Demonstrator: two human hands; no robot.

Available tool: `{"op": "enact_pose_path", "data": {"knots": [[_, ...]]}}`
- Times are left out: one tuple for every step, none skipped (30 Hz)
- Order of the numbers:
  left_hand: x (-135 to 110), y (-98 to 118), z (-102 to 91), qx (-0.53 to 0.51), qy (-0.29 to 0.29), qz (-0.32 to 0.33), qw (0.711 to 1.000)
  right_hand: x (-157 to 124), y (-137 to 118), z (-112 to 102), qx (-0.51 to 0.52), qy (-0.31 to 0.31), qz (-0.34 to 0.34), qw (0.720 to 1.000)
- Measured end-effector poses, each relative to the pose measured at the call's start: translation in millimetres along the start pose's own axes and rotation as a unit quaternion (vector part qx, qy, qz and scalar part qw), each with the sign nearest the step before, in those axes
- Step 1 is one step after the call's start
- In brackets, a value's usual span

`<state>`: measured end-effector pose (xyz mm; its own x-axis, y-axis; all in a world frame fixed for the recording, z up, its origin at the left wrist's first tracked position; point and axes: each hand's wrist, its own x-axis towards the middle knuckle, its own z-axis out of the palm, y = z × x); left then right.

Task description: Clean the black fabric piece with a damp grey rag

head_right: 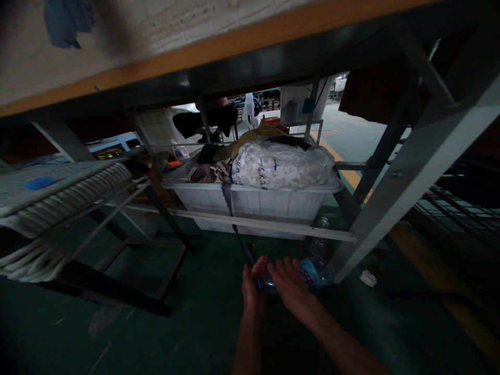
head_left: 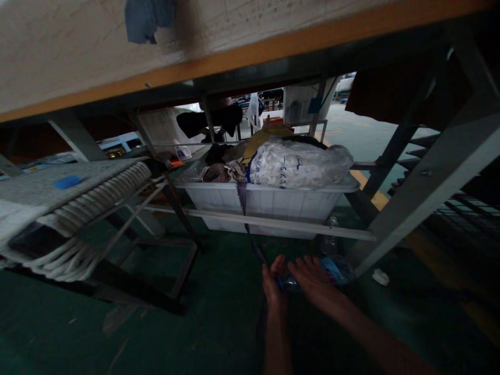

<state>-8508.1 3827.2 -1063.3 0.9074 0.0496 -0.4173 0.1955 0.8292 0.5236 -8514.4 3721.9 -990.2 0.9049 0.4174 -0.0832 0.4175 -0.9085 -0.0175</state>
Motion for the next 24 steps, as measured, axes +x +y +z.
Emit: {"op": "enact_pose_path", "data": {"knots": [[0, -1, 0.0, -0.004, 0.0, -0.003, 1.0, 0, -1, -3, 0.001, 0.002, 0.002, 1.0], [-1, -2, 0.0, -0.009, 0.001, -0.005, 1.0, 0, -2, -4, 0.002, 0.005, 0.005, 1.0], [-1, -3, 0.1, -0.013, 0.002, -0.007, 1.0, 0, -3, -6, 0.002, 0.009, 0.007, 1.0], [-1, -3, 0.2, -0.018, 0.003, -0.009, 1.0, 0, -3, -6, 0.002, 0.012, 0.009, 1.0], [-1, -4, 0.3, -0.022, 0.003, -0.01, 1.0, 1, -4, -6, 0.001, 0.015, 0.01, 1.0], [-1, -4, 0.6, -0.025, 0.004, -0.011, 1.0, 1, -4, -6, 0.001, 0.017, 0.011, 1.0], [0, -5, 0.9, -0.029, 0.005, -0.011, 1.0, 1, -4, -5, 0.001, 0.021, 0.011, 1.0], [0, -5, 1.4, -0.031, 0.007, -0.011, 0.999, 1, -4, -5, 0.001, 0.024, 0.012, 1.0], [0, -6, 1.9, -0.034, 0.009, -0.011, 0.999, 1, -4, -4, 0.002, 0.028, 0.013, 1.0], [1, -6, 2.6, -0.036, 0.012, -0.01, 0.999, 1, -3, -3, 0.004, 0.033, 0.013, 0.999], [1, -6, 3.4, -0.037, 0.014, -0.009, 0.999, 1, -2, -2, 0.008, 0.038, 0.012, 0.999], [1, -6, 4.3, -0.039, 0.016, -0.007, 0.999, 1, -1, -1, 0.013, 0.042, 0.01, 0.999], [1, -6, 5.3, -0.042, 0.019, -0.004, 0.999, 2, 1, 1, 0.02, 0.044, 0.007, 0.999], [2, -5, 6.3, -0.044, 0.021, 0.0, 0.999, 2, 3, 4, 0.027, 0.046, 0.005, 0.999], [2, -4, 7.4, -0.048, 0.024, 0.005, 0.999, 3, 6, 8, 0.036, 0.047, 0.004, 0.998], [3, -3, 8.4, -0.051, 0.027, 0.011, 0.998, 3, 8, 13, 0.046, 0.049, 0.002, 0.998], [4, -2, 9.6, -0.055, 0.031, 0.017, 0.998, 4, 11, 18, 0.059, 0.052, 0.001, 0.997], [5, -1, 10.8, -0.059, 0.035, 0.022, 0.997, 5, 15, 24, 0.074, 0.057, -0.001, 0.996], [7, 0, 12.0, -0.063, 0.039, 0.027, 0.997, 6, 18, 30, 0.092, 0.064, -0.004, 0.994], [8, 1, 13.5, -0.069, 0.043, 0.03, 0.996, 6, 22, 36, 0.113, 0.074, -0.009, 0.991], [10, 2, 15.1, -0.075, 0.045, 0.032, 0.996, 7, 27, 43, 0.138, 0.084, -0.014, 0.987], [12, 3, 17.0, -0.083, 0.046, 0.033, 0.995, 8, 32, 51, 0.165, 0.096, -0.018, 0.981], [14, 3, 19.1, -0.092, 0.046, 0.033, 0.994, 10, 38, 59, 0.194, 0.109, -0.02, 0.975], [16, 4, 21.5, -0.101, 0.044, 0.032, 0.993, 11, 45, 69, 0.223, 0.123, -0.017, 0.967]]}}
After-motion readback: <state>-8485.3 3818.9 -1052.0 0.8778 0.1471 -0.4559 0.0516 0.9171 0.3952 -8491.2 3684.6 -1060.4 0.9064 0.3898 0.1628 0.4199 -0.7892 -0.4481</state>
